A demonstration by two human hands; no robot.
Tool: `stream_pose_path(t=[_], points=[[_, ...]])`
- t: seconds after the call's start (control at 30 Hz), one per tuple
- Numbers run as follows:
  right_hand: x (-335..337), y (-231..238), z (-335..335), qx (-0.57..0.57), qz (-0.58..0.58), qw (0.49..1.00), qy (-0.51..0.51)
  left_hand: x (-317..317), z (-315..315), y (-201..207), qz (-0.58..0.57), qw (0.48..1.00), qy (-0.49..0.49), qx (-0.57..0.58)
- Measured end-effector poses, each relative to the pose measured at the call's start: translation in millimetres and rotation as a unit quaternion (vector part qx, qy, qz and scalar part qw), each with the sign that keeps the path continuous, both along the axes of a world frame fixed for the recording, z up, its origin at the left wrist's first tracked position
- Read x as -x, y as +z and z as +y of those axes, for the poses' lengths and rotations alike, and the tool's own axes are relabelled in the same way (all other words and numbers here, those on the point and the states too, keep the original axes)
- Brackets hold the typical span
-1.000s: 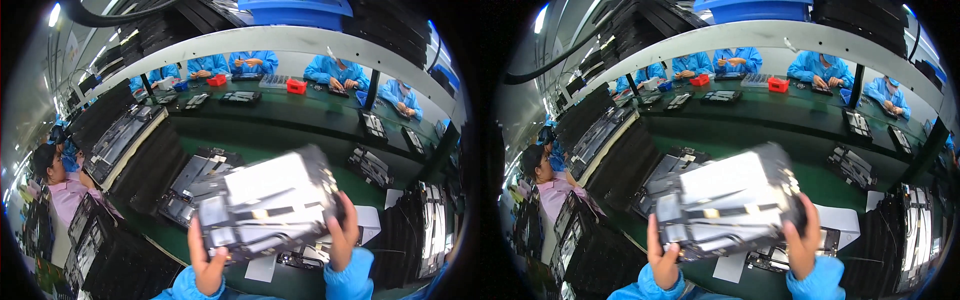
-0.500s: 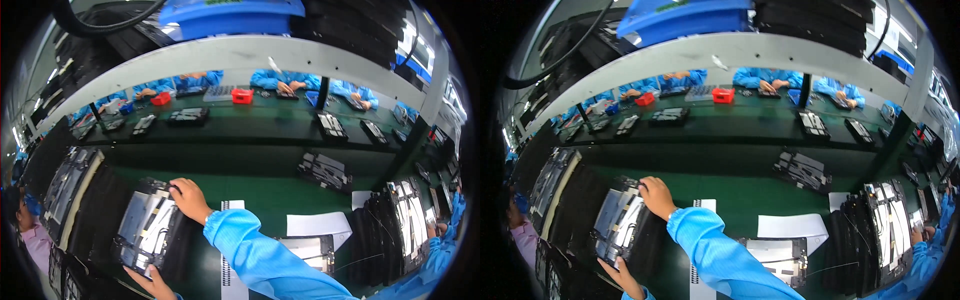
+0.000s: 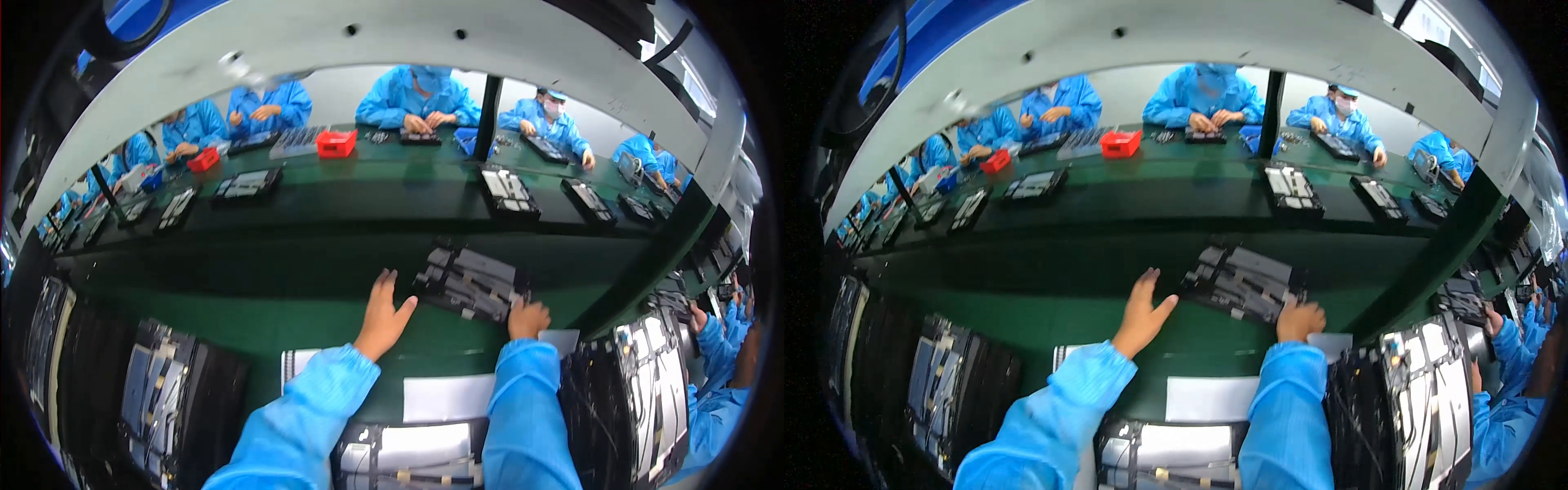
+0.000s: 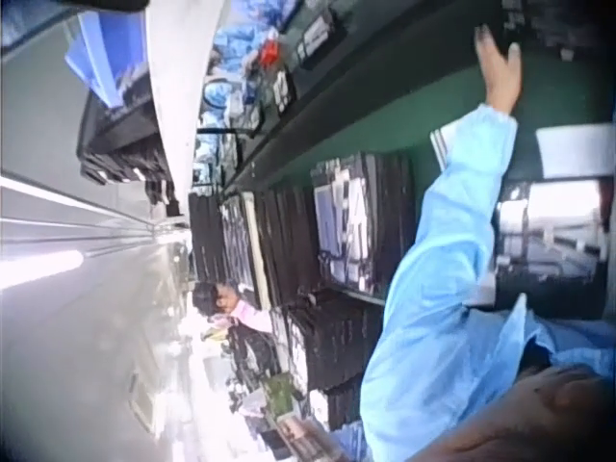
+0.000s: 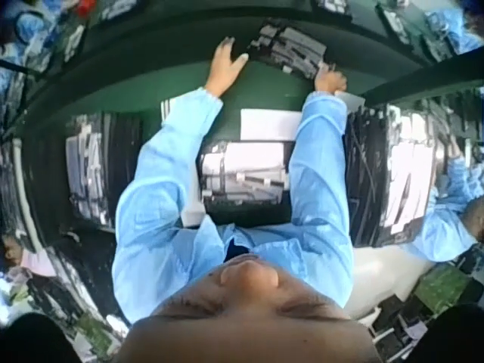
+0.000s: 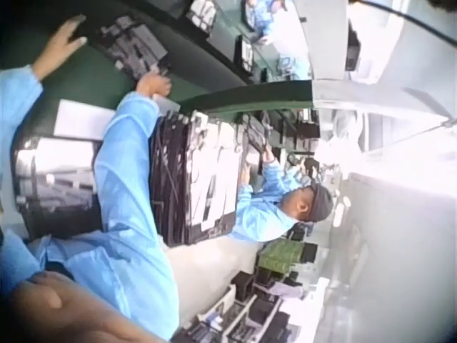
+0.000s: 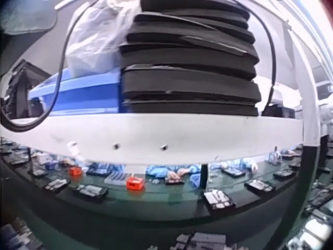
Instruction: The person assembles tablet frames by peeling adhesive strips from a backing sheet, sticking them onto internal cables and components, pressing the parts into place by hand, and stacking the tablet frames.
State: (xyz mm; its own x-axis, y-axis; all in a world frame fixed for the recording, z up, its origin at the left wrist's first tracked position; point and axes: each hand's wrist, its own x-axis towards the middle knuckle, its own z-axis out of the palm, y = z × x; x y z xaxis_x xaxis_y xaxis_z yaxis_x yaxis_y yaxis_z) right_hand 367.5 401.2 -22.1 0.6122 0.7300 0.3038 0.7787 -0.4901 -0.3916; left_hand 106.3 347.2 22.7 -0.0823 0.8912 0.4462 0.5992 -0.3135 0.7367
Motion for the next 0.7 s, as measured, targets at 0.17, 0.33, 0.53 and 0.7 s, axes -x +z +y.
stream_pose_path(t=[0.17,0.33,0.53,0.7], points=[[4,-35,4,-0.156,0.144,0.974,0.077,-25,79,-79,-0.079,0.984,-0.027,0.155],[21,54,-25,-0.301,0.207,0.915,0.174,-4,2,20,-0.086,0.993,0.07,0.037],[46,118,-171,-0.28,0.321,0.87,0.247,11,-192,69,-0.098,0.993,0.061,0.028],[45,53,-276,-0.205,0.358,0.889,0.201,2,-321,22,-0.115,0.978,0.078,0.157]])
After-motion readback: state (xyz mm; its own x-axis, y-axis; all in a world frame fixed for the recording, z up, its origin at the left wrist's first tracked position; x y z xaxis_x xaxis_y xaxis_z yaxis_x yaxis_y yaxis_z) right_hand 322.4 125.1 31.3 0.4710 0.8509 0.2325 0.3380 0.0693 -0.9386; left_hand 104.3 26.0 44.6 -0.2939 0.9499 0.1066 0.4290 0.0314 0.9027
